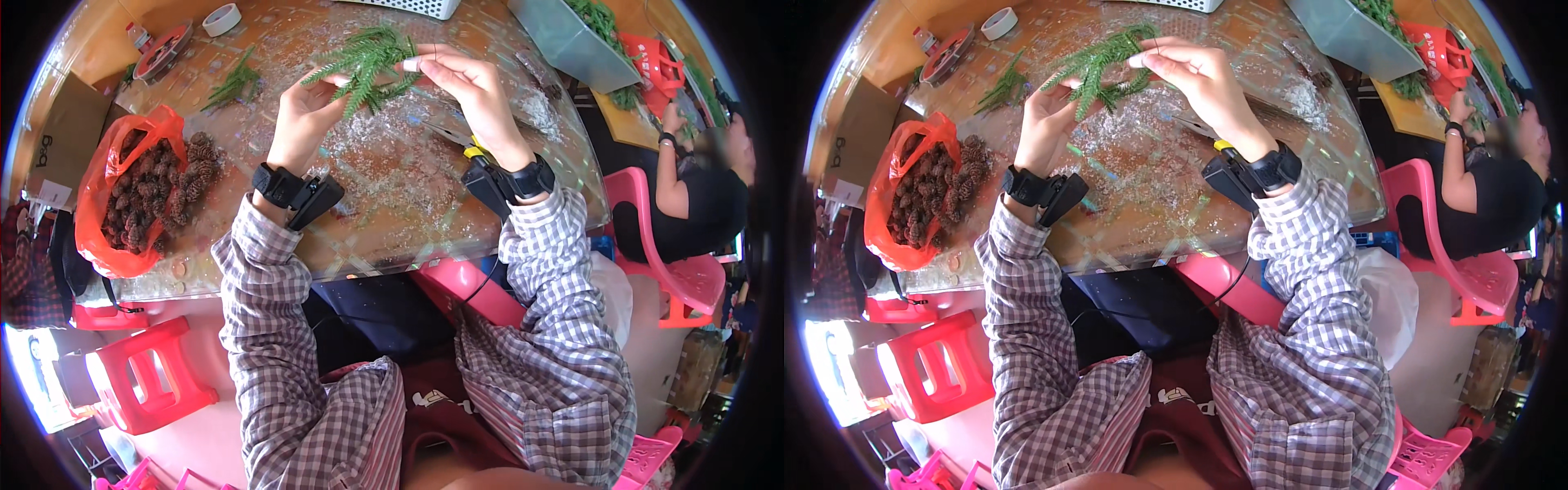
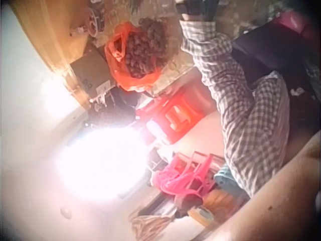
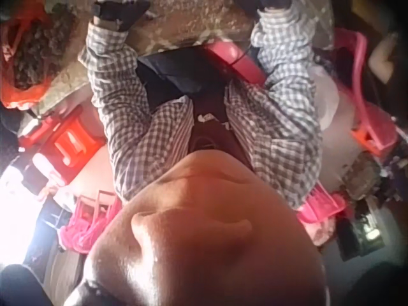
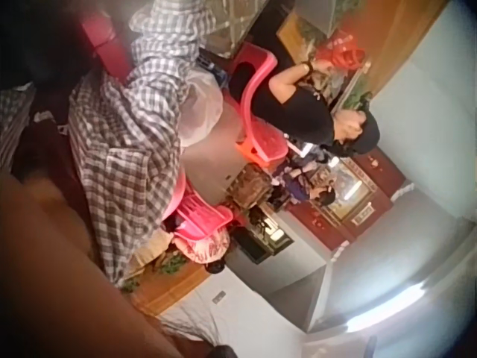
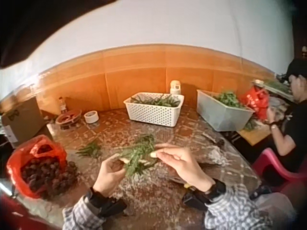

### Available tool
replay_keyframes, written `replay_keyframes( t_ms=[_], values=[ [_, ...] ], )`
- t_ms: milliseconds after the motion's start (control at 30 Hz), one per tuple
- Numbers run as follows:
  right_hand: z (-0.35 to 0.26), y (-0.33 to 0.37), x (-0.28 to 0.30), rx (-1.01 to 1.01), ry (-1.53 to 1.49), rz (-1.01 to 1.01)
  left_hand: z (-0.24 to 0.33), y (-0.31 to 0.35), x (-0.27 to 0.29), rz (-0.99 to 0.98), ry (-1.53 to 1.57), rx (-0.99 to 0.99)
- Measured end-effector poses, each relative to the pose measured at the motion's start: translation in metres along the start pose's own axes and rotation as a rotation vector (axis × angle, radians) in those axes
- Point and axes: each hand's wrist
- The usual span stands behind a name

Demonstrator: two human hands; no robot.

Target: The recorder is assembling small decorative artificial plants by attaching plastic stems to greenery and using pliers.

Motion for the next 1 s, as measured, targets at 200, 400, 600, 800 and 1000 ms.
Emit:
replay_keyframes(
  t_ms=[200,400,600,800,1000],
  values=[
    [0.003,0.001,-0.004,-0.103,-0.28,0.073,0.008,-0.026,-0.01,0.108,0.04,-0.042],
    [0.01,-0.001,-0.007,-0.169,-0.319,0.103,0.004,-0.031,-0.007,0.109,0.208,0.005],
    [0.036,-0.002,0.001,-0.274,-0.252,0.206,-0.001,-0.028,0.008,0.216,0.092,0.104],
    [0.057,-0.003,0.003,-0.415,-0.302,0.106,0.015,-0.031,0.025,0.159,-0.219,0.023],
    [0.07,-0.001,0.013,-0.448,0.181,0.225,0.09,-0.008,0.069,-0.103,-1.499,0.068]
  ],
)
Point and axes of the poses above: each hand's wrist, its own y-axis away from the middle knuckle, its own x-axis out of the back of the hand, z = x × y, and after that the axes turned 14 degrees about y, right-handed
